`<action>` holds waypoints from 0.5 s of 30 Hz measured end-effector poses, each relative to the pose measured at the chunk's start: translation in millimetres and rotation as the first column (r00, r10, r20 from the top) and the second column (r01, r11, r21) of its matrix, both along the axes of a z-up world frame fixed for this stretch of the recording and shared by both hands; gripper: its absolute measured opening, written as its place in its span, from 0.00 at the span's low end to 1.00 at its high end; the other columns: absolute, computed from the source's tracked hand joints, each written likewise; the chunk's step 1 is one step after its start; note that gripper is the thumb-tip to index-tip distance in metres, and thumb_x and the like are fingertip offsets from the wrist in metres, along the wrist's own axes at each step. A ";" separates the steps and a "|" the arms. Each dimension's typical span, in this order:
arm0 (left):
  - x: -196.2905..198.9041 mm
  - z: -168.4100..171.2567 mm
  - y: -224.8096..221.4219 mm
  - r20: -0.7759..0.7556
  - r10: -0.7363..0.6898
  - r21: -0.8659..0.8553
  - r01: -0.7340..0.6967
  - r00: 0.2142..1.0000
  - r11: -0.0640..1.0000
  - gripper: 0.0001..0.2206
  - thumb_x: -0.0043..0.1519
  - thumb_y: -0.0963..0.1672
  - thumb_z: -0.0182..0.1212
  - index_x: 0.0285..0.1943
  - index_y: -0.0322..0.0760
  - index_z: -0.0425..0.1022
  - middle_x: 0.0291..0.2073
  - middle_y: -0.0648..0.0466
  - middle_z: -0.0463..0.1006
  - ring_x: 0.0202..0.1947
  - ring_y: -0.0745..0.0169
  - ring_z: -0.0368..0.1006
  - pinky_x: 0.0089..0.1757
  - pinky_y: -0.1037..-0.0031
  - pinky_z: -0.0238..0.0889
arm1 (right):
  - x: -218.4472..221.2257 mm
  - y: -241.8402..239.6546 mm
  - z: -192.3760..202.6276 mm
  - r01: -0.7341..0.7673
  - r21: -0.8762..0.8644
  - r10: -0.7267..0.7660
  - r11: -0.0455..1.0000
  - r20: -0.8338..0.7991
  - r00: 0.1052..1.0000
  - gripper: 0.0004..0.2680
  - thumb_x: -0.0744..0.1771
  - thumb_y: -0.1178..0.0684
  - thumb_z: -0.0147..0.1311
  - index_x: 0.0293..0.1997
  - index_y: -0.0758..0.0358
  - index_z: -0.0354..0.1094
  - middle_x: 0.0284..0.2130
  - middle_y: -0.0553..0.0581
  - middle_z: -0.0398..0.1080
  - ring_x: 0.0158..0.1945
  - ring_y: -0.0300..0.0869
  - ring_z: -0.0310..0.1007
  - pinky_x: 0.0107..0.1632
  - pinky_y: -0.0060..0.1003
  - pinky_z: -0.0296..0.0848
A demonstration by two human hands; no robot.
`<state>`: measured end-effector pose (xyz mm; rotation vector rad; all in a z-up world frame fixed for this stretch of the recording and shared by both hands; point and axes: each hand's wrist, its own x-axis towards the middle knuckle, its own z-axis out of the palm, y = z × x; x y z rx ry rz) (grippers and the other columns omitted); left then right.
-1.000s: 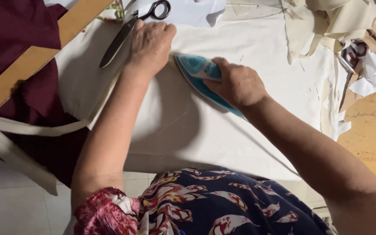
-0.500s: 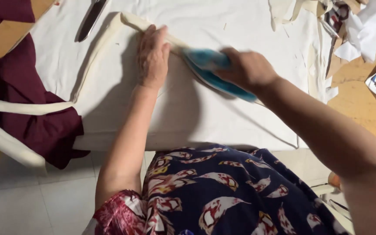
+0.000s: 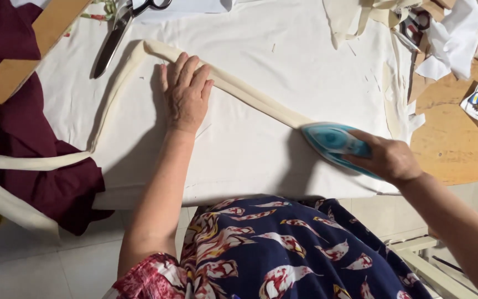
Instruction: Ironing a long strip of white fabric to create a pressed strap or piping
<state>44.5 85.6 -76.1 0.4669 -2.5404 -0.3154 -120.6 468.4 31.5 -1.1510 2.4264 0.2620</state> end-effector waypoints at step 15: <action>-5.3 -33.1 2.0 -0.106 0.181 -0.099 -0.191 0.978 0.977 0.14 0.56 0.50 0.61 0.47 0.45 0.73 0.53 0.56 0.69 0.59 0.61 0.57 0.56 0.43 0.33 | 34.9 -205.1 3.1 -0.068 -0.196 0.066 0.978 -0.018 0.998 0.20 0.59 0.37 0.54 0.54 0.46 0.58 0.29 0.55 0.72 0.33 0.51 0.74 0.36 0.47 0.73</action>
